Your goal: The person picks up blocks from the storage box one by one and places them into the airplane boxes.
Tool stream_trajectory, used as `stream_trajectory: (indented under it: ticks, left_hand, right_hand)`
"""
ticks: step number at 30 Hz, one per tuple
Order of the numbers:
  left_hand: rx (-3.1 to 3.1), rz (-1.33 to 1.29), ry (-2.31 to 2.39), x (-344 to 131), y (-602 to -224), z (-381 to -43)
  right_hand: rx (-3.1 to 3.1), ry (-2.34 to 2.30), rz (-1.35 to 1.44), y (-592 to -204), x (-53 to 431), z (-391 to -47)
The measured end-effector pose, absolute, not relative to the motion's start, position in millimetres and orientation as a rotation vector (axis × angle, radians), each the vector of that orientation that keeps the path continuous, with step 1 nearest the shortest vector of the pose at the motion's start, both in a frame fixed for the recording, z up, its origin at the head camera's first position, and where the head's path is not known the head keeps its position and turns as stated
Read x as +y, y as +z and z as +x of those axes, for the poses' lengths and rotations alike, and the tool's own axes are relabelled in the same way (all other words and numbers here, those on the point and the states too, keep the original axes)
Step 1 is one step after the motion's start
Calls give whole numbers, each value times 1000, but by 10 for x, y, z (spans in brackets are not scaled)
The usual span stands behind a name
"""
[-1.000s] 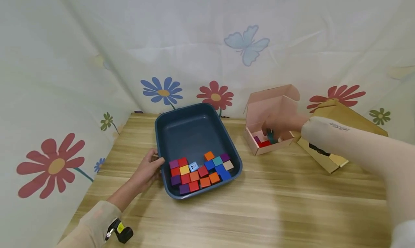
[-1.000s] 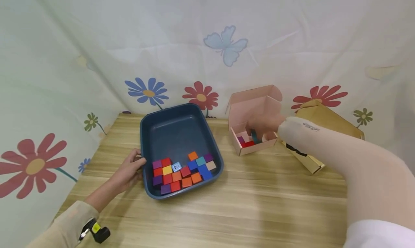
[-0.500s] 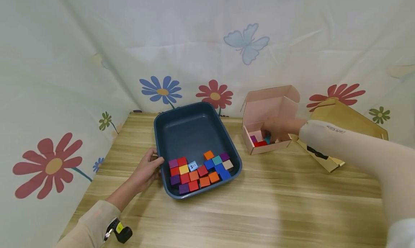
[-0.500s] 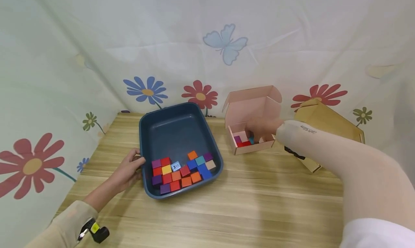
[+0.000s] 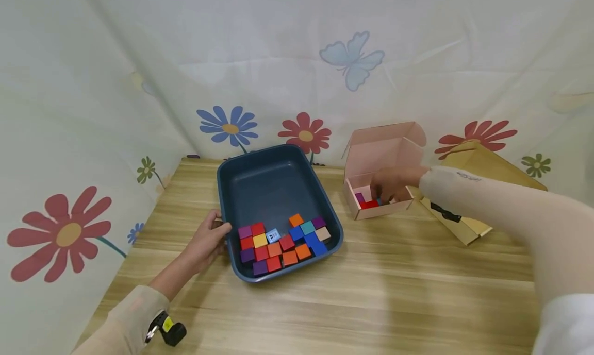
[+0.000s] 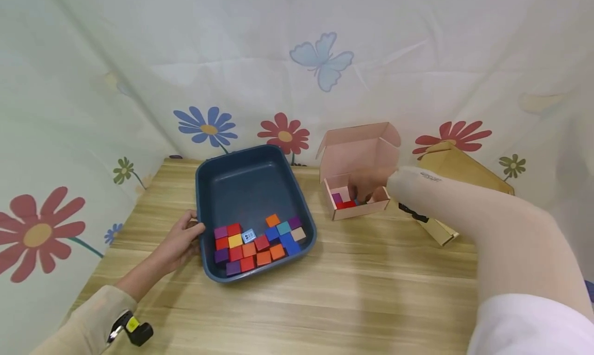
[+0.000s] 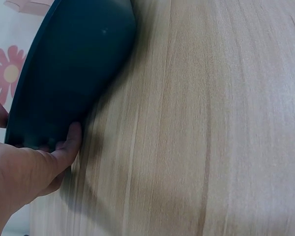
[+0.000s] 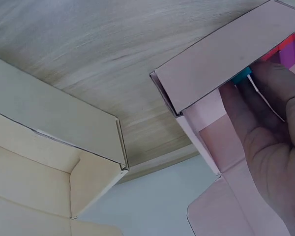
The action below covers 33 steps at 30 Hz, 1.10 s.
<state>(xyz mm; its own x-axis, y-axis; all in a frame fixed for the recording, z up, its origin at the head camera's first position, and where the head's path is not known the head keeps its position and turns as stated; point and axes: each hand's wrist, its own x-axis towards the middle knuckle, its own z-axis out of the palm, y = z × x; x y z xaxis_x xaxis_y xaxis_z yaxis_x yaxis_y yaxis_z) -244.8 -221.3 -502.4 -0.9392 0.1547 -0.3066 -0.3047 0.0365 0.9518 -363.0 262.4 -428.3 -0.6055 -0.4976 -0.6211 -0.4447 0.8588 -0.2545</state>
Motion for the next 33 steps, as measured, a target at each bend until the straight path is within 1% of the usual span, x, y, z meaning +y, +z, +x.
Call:
stream_trajectory:
  ticks: [6,12,15,19,23,28,31,33]
  left_hand:
    - [1999,-146,1960,-2204,-5003,-2449]
    - [1983,-151,1983,-2201,-4977,-2434]
    - [1982,-146,1979,-2206,-4962,-2433]
    - [1983,-152,1976,-2207,-4950,-2436]
    - [1983,-166,1980,-2221,-4936,-2445]
    - [1987,-163,1982,-2239,-4946,-2465]
    - [1988,-174,1977,-2226,-4975,-2464]
    - [1983,-177,1971,-2204,-4996,-2458]
  right_hand:
    - [2291,-170,-613,-4250,2658,-3585]
    - [2313,-195,-580,-4090,2617,-3514]
    - [2311,-115,-636,-3937,2504,-3474]
    - [2220,3,-757,-3673,2206,-3336]
    - [2151,118,-906,-3533,1771,-3189]
    - [2184,140,-1060,-3481,1211,-3101]
    - [2225,191,-1143,-3529,969,-3116]
    - [2248,219,-1145,-3583,854,-3123]
